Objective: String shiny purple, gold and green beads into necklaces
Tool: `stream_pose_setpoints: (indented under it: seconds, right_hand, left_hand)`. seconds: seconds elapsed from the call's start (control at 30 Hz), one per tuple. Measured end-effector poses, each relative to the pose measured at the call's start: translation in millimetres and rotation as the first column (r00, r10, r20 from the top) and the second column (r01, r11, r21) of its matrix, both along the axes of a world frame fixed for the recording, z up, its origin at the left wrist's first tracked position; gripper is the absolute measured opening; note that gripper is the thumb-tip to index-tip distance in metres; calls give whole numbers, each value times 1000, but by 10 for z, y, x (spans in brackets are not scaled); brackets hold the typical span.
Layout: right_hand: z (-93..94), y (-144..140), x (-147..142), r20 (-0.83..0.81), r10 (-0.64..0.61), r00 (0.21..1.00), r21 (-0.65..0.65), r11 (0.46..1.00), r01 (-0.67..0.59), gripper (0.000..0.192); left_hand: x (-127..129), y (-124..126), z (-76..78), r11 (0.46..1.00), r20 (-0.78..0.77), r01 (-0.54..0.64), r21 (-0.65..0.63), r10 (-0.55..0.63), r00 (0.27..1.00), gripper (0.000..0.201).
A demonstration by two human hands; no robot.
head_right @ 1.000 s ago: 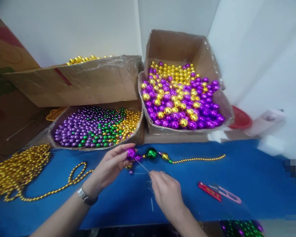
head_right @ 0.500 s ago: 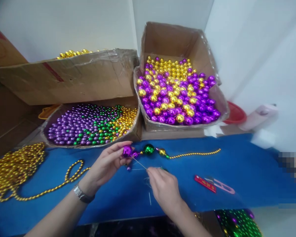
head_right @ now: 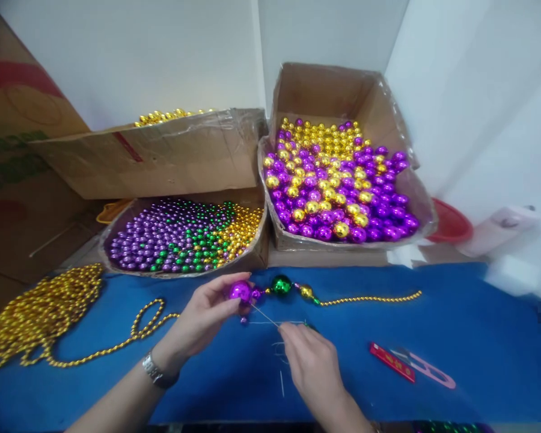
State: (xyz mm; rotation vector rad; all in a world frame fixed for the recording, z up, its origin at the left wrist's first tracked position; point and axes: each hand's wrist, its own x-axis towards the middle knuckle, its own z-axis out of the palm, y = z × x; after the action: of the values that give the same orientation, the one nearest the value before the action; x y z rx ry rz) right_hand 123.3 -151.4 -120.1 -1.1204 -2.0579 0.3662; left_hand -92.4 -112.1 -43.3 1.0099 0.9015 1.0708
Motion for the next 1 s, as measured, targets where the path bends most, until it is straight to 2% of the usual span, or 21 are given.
stream_pose_setpoints:
  seconds: [0.17, 0.4, 0.57, 0.63, 0.67, 0.7, 0.73, 0.77, 0.8, 0.83, 0.87, 0.9, 0.93, 1.0]
  right_hand:
    - [-3, -5, 4, -23, 3, 1000, -20, 1000, -3, 20]
    - [35, -11, -32, -43, 18, 999, -43, 999, -20, 21]
    - [59, 11, -50, -26, 25, 999, 1, 1000, -25, 22]
    - [56, 16, -26, -11, 2, 1000, 39, 999, -1, 22]
    - [51, 16, -10, -4, -13, 1000, 57, 998, 13, 21]
    - [43, 16, 6, 2, -26, 1000, 72, 997, 26, 21]
    - [35, 16, 19, 7, -37, 999, 87, 996, 36, 20]
    - [26, 15, 29, 10, -44, 999, 102, 994, 43, 21]
    - [17, 13, 33, 13, -47, 999, 109, 993, 45, 21]
    - [10, 12, 32, 15, -48, 999, 111, 993, 46, 21]
    - [4, 10, 27, 14, -49, 999, 111, 993, 47, 21]
    - [0, 8, 19, 15, -49, 999, 108, 993, 47, 22]
    - [-3, 7, 9, 17, -51, 999, 103, 993, 49, 22]
    - [-8, 6, -7, 23, -60, 998, 96, 994, 57, 23]
  left_hand:
    - [-13, -4, -7, 999, -65, 34, 32, -32, 997, 45]
    - [15, -18, -43, 998, -14, 56, 10, -56, 998, 41]
    - [-14, -42, 10, 972, -143, 230, 48, -221, 965, 49]
    - [-117, 45, 91, 967, -266, 221, 123, -182, 947, 48]
    - [-194, 121, 137, 967, -359, 176, 187, -99, 928, 45]
    - [-285, 215, 180, 957, -473, 120, 264, 20, 881, 41]
    - [-385, 325, 217, 935, -602, 85, 345, 151, 784, 37]
    - [-490, 445, 241, 909, -725, 87, 409, 265, 636, 34]
    - [-592, 569, 252, 890, -822, 120, 440, 346, 453, 32]
    - [-687, 690, 246, 887, -886, 173, 428, 375, 272, 29]
    - [-769, 802, 224, 893, -911, 197, 404, 375, 170, 26]
    - [-836, 904, 188, 902, -926, 211, 376, 363, 100, 23]
    - [-887, 990, 142, 912, -937, 216, 350, 344, 68, 20]
    - [-947, 1119, 39, 925, -949, 212, 315, 312, 48, 12]
